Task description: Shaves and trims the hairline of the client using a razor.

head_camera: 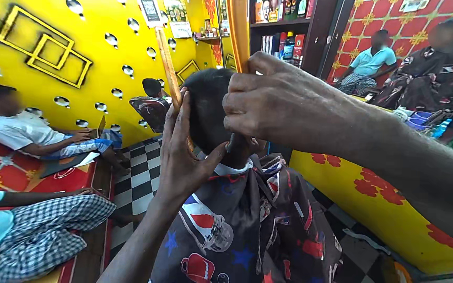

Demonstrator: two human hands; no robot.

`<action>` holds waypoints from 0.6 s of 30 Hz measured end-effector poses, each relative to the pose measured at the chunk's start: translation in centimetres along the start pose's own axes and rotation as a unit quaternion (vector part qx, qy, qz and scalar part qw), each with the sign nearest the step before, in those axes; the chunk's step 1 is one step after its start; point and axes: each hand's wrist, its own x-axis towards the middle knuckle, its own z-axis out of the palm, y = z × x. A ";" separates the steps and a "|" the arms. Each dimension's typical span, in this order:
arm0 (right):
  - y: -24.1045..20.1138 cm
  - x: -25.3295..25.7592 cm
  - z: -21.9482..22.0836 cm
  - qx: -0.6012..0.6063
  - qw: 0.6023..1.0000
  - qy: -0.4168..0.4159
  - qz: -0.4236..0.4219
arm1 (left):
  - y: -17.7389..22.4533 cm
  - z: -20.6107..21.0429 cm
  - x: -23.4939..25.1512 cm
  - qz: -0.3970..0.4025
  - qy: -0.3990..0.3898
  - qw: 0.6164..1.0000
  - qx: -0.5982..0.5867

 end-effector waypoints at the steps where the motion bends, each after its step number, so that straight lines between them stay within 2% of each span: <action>1: 0.0 -0.1 0.2 0.001 1.000 0.001 -0.001 | 0.0 0.1 0.0 0.003 0.002 1.000 0.002; 18: -0.3 -0.8 1.7 -0.025 1.000 0.015 -0.009 | 0.3 0.5 0.1 0.001 0.009 0.999 0.045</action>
